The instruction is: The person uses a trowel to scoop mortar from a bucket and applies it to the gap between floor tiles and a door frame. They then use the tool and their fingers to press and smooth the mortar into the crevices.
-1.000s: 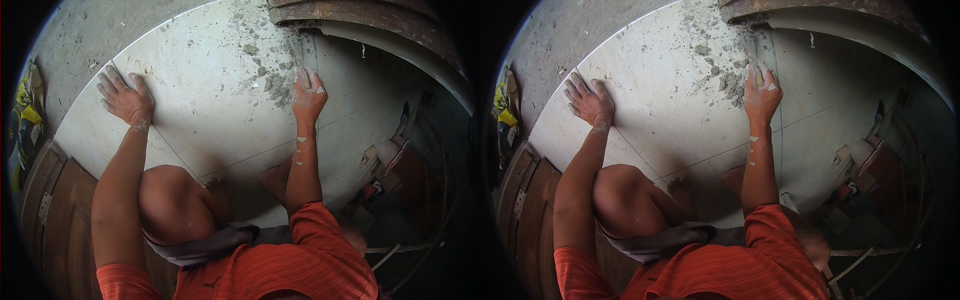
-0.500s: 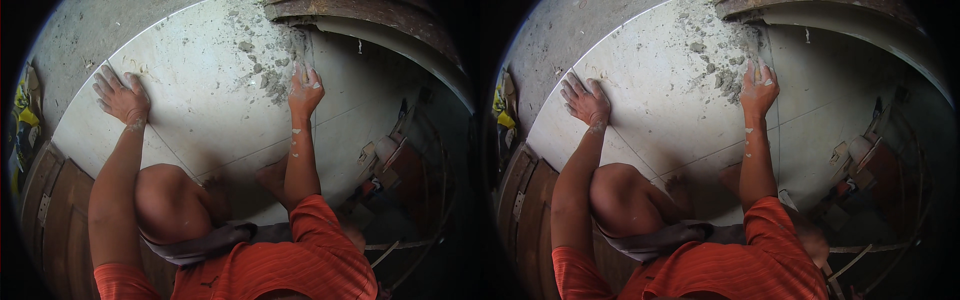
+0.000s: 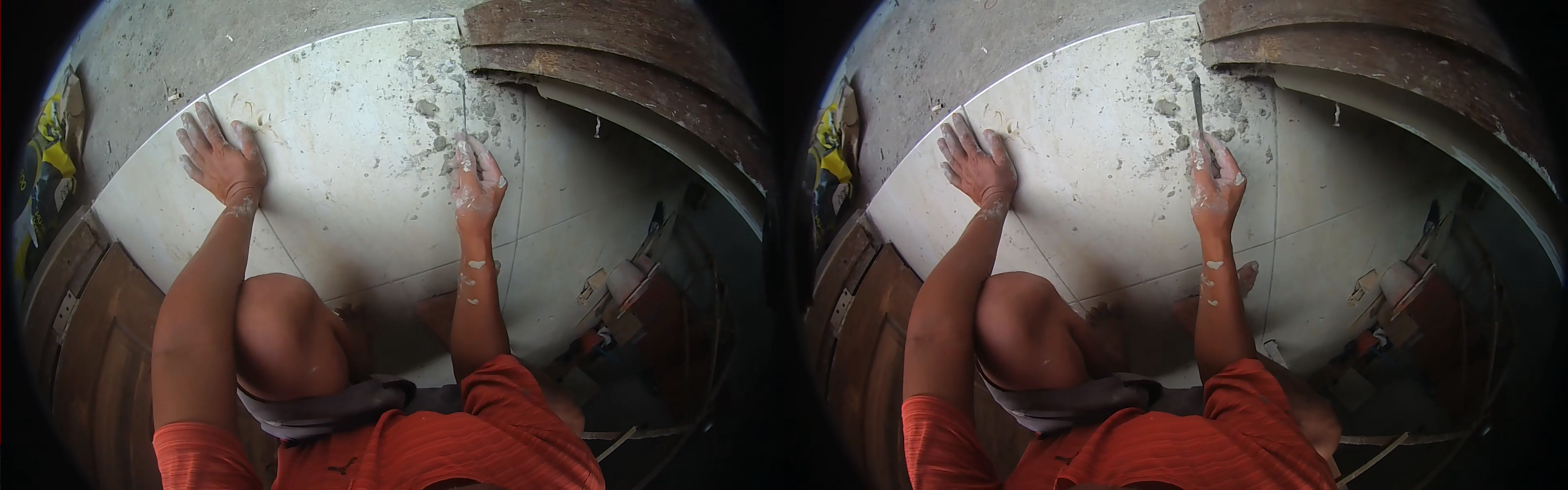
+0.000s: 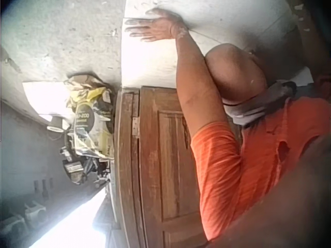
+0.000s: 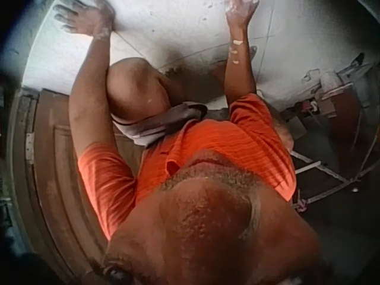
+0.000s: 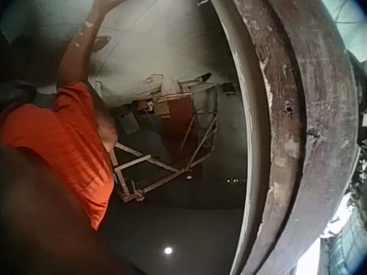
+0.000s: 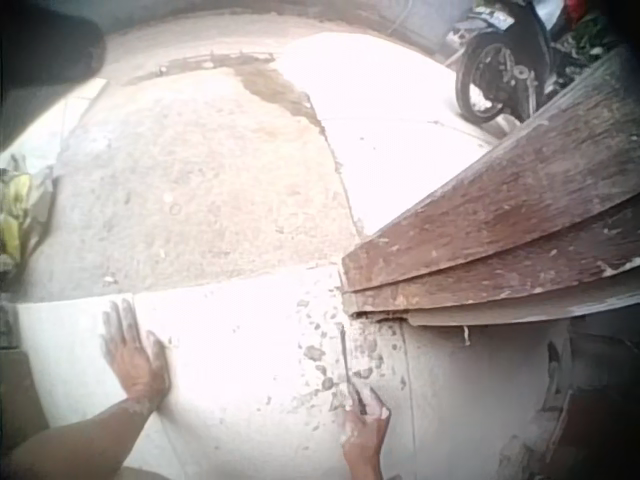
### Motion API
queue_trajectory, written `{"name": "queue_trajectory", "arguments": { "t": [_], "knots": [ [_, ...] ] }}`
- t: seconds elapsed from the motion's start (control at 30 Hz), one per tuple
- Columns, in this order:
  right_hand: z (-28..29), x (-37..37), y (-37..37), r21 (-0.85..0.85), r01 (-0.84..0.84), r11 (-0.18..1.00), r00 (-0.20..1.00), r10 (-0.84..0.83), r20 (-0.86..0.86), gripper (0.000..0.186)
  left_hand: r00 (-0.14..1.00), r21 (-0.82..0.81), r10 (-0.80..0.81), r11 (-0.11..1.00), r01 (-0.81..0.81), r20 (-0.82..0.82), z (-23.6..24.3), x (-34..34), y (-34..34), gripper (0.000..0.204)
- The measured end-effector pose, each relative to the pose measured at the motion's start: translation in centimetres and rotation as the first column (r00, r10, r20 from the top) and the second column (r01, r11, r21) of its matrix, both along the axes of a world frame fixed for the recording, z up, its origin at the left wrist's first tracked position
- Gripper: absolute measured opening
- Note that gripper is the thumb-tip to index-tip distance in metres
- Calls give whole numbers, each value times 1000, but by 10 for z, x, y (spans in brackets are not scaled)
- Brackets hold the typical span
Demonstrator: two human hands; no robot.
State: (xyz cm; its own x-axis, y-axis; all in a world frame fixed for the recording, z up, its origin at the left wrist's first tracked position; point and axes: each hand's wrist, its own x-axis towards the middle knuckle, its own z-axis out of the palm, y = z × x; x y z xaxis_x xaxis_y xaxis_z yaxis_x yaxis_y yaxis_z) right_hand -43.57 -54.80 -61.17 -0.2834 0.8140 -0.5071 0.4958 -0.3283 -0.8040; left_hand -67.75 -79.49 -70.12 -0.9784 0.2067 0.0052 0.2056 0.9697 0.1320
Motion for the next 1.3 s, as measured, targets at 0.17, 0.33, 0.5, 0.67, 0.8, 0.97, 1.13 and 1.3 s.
{"name": "queue_trajectory", "arguments": {
  "t": [0.17,0.33,0.5,0.67,0.8,0.97,1.13,1.3],
  "knots": [
    [-3,12,10,391,-205,897,973,146,176,28,999,10,-35,999,35,-15,4,0,4,73],
    [-6,91,19,658,-405,635,845,-13,534,29,1000,37,-29,999,29,-11,5,1,4,74],
    [0,101,8,667,-368,648,896,53,442,31,999,50,-31,998,32,-23,3,0,6,74],
    [19,34,-11,487,-566,665,811,346,471,34,1000,28,-14,999,14,-25,0,-1,3,76],
    [7,7,-9,481,-563,672,812,338,476,32,999,31,-29,999,30,-32,0,-1,4,74],
    [12,-4,-9,542,-305,783,951,223,213,31,999,13,-27,1000,27,-30,0,-1,3,75],
    [6,-1,6,573,-410,709,896,194,400,31,1000,15,-23,1000,24,-18,1,2,1,76],
    [0,-31,19,485,-551,679,761,170,626,37,1000,27,-15,1000,16,-19,5,-1,8,76]
  ]
}}
